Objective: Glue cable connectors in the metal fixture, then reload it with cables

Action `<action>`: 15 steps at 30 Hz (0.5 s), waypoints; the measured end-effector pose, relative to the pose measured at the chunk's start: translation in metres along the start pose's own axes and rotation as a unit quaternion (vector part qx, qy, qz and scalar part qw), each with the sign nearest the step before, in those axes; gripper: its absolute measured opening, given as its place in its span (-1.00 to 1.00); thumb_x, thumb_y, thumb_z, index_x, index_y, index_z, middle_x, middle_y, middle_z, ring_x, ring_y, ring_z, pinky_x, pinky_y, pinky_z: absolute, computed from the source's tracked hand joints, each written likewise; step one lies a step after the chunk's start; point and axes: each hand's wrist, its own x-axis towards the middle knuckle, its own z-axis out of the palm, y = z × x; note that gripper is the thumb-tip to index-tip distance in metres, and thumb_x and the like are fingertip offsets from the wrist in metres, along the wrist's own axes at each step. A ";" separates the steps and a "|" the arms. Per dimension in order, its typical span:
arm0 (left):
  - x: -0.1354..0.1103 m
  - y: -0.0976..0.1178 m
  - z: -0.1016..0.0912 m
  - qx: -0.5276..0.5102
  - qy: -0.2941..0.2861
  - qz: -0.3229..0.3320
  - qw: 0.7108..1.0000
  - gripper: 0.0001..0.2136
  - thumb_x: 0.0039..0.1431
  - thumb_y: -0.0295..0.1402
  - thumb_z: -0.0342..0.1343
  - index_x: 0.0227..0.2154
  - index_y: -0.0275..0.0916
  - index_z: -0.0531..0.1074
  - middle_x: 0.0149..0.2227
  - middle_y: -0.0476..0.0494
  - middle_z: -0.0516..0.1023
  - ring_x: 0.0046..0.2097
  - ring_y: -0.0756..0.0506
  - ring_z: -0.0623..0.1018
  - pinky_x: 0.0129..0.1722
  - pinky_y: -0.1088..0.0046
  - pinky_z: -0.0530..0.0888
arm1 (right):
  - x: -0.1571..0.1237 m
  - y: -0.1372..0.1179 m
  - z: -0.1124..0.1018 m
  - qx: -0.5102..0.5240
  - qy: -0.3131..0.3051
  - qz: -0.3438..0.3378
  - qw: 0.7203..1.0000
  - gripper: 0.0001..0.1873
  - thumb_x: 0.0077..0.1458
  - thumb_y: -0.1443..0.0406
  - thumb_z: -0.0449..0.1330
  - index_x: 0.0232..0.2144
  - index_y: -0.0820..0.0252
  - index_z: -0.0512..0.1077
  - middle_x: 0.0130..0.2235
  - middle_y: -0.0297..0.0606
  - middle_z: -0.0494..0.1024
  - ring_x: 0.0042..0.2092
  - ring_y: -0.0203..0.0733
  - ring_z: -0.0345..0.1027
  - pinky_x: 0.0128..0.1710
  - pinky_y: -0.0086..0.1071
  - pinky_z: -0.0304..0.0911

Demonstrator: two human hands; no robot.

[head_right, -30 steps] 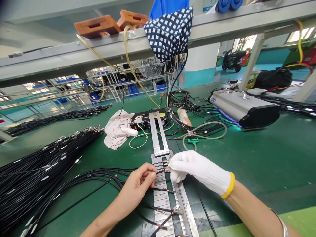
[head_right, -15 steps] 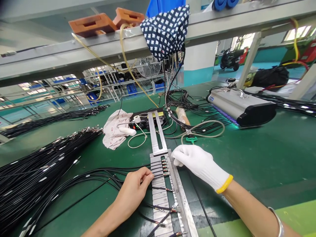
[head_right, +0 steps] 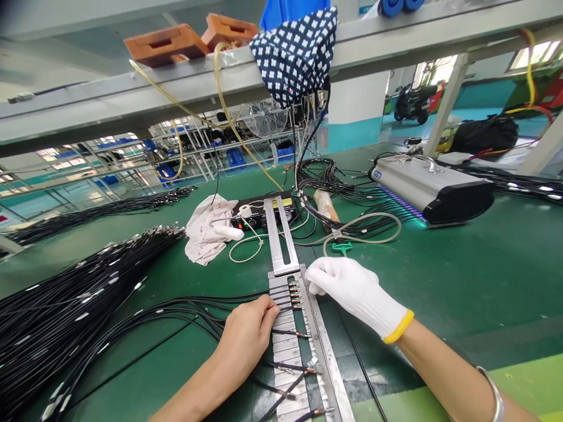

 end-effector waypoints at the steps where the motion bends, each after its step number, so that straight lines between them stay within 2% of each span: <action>1: 0.000 0.001 0.000 0.001 -0.002 -0.001 1.000 -0.77 0.45 -0.37 -0.11 -0.31 -0.26 0.38 -0.23 -0.17 0.59 -0.20 -0.21 0.57 -0.29 0.36 0.16 | 0.000 -0.001 0.000 0.000 -0.001 0.002 1.000 -0.66 0.34 0.17 0.08 -0.43 0.10 0.54 -0.32 -0.48 0.60 -0.22 -0.28 0.46 -0.10 -0.31 0.16; 9: 0.004 -0.008 -0.001 -0.026 -0.013 0.027 0.999 -0.79 0.44 -0.38 -0.07 -0.34 -0.25 0.37 -0.29 -0.09 0.57 -0.25 -0.12 0.52 -0.27 0.40 0.23 | -0.005 -0.004 0.004 -0.048 0.008 -0.009 0.999 -0.59 0.26 0.04 0.00 -0.43 0.09 0.49 -0.30 -0.43 0.58 -0.19 -0.17 0.43 -0.08 -0.28 0.17; 13: 0.007 -0.013 0.000 -0.029 -0.014 0.065 0.997 -0.81 0.43 -0.37 -0.05 -0.30 -0.22 0.40 -0.29 -0.05 0.57 -0.27 -0.10 0.52 -0.26 0.41 0.24 | -0.010 -0.007 0.008 -0.109 -0.011 -0.027 0.994 -0.62 0.27 0.04 -0.03 -0.34 0.05 0.49 -0.25 -0.41 0.56 -0.18 -0.15 0.41 -0.09 -0.29 0.20; 15: 0.007 -0.014 0.000 -0.021 -0.013 0.080 0.997 -0.82 0.43 -0.36 -0.04 -0.31 -0.22 0.40 -0.29 -0.06 0.57 -0.26 -0.11 0.52 -0.26 0.40 0.23 | -0.012 -0.004 0.015 -0.140 -0.019 -0.063 0.988 -0.64 0.29 0.08 -0.03 -0.29 0.03 0.53 -0.24 -0.38 0.57 -0.21 -0.16 0.42 -0.15 -0.32 0.21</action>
